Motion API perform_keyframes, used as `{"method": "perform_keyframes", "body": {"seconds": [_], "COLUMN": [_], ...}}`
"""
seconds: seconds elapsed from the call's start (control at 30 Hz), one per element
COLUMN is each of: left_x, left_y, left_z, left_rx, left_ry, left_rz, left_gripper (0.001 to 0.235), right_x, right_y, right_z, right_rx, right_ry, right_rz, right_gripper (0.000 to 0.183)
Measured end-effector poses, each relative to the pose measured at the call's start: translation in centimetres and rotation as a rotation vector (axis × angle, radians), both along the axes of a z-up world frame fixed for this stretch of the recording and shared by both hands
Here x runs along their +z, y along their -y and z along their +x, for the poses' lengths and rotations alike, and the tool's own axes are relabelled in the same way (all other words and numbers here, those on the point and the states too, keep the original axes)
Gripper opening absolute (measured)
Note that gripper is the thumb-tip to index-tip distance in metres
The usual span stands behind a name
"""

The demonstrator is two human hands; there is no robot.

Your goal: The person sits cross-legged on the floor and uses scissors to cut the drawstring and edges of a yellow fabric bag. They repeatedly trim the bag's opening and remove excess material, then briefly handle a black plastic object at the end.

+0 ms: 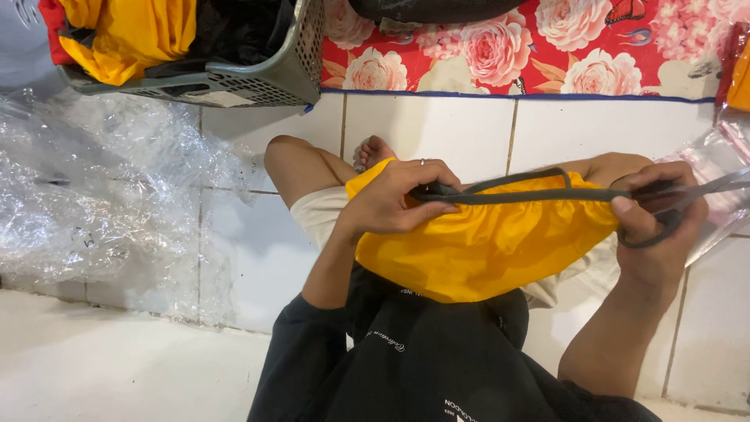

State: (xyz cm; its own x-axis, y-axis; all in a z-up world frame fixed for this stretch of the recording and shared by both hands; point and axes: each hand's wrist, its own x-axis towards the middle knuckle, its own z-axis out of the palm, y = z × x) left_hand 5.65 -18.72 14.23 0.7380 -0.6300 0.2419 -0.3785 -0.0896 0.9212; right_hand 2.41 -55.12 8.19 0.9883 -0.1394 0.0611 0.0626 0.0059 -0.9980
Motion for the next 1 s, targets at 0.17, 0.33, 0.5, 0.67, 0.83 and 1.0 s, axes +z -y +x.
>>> {"method": "perform_keyframes", "body": {"seconds": [0.17,0.33,0.5,0.67,0.83,1.0], "left_x": [0.8,0.5,-0.3,-1.8,-1.9,-1.8], "left_y": [1.2,4.2,7.0,7.7,7.2,7.5], "left_z": [-0.7,-1.8,-2.8,-3.8,-3.7,-3.7], "left_rx": [0.216,0.509,0.848,0.801,0.872,0.945], "left_ry": [0.030,0.086,0.072,-0.126,-0.185,-0.193], "left_rz": [0.069,0.082,-0.018,-0.251,-0.303,-0.340], "left_gripper": [0.020,0.026,0.019,0.009,0.015,0.014], "right_x": [4.2,5.8,5.0,3.0,1.1,0.2], "right_y": [-4.4,-8.3,-12.6,-13.9,-12.8,-11.7], "right_z": [0.8,-0.2,-0.6,0.1,0.5,1.0], "right_rx": [-0.063,0.051,0.168,0.114,0.043,0.074], "right_ry": [0.214,0.392,0.099,0.097,0.034,0.054], "right_rz": [-0.359,-0.265,-0.348,-0.181,-0.150,-0.119], "right_gripper": [0.032,0.024,0.071,0.034,0.028,0.030]}}
